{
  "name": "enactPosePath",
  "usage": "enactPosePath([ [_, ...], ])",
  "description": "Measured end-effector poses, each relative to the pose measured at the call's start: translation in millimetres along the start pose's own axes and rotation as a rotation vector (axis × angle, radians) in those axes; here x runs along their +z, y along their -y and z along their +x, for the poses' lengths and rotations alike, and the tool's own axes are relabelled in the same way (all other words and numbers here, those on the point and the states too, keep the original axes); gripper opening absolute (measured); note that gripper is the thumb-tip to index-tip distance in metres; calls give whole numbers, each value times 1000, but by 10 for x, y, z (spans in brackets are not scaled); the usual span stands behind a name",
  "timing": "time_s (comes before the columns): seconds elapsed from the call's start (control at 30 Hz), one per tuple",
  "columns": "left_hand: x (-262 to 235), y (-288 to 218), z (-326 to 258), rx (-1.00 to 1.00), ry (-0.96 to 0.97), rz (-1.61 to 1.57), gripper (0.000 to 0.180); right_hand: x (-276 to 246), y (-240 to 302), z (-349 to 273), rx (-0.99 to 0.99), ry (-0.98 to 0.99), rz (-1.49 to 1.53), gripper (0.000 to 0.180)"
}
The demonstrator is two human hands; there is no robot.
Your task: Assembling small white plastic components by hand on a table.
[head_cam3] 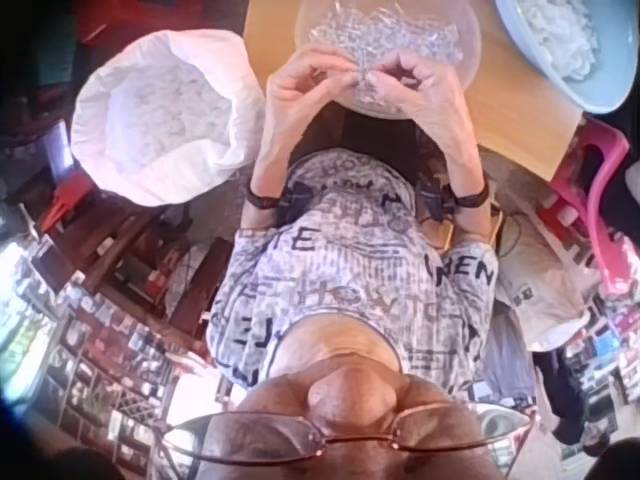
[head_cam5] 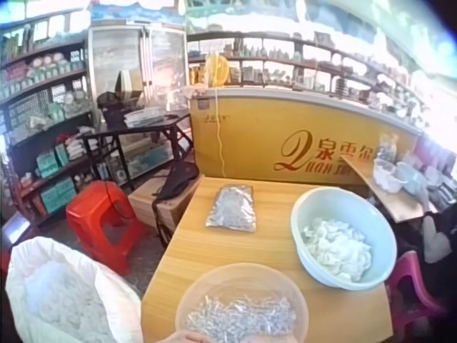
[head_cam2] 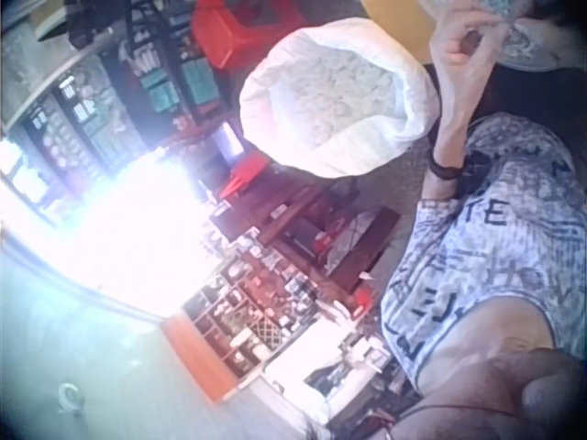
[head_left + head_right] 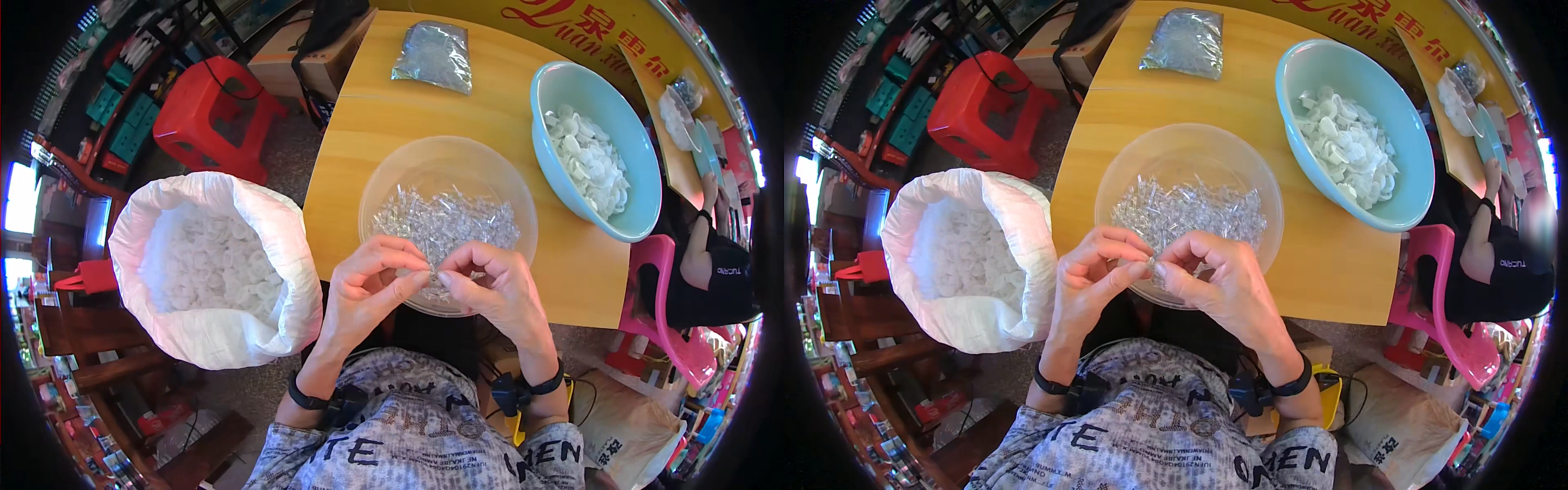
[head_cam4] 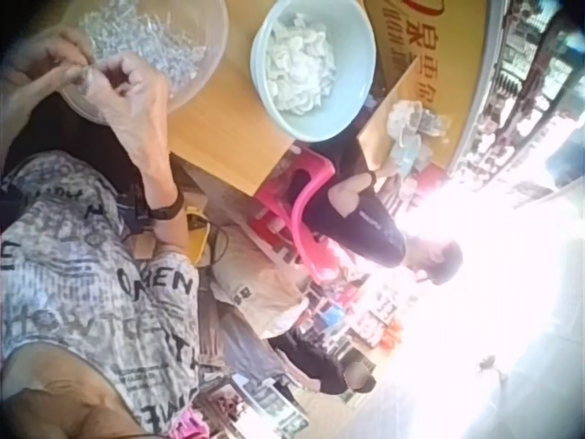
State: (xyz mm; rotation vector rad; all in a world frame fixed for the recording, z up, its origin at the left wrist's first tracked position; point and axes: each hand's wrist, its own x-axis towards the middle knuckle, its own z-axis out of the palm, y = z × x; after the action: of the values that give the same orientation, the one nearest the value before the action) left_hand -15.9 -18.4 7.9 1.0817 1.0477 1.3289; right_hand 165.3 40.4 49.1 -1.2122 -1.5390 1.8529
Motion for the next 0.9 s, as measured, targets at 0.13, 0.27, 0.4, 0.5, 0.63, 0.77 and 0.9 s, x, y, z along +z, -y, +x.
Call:
enactPosePath([
  [0.13,66,53,41,-52,-111,-243,9,129,-145,50,-190,-114,94,12],
  [0.27,112,58,52,-148,-137,-503,10,208,-256,68,-316,-187,169,10],
  [0.4,104,87,68,-157,-116,-506,14,242,-280,87,-409,-269,90,10],
  [0.5,82,25,105,-265,-94,-606,23,216,-277,104,-422,-313,206,9],
  [0.63,98,5,94,-207,-50,-355,36,170,-261,113,-532,-332,89,8],
  [0.77,83,49,99,-183,-44,-372,36,178,-236,86,-546,-311,47,8],
  [0.9,75,61,99,-170,-65,-350,38,201,-274,90,-510,-314,131,9],
])
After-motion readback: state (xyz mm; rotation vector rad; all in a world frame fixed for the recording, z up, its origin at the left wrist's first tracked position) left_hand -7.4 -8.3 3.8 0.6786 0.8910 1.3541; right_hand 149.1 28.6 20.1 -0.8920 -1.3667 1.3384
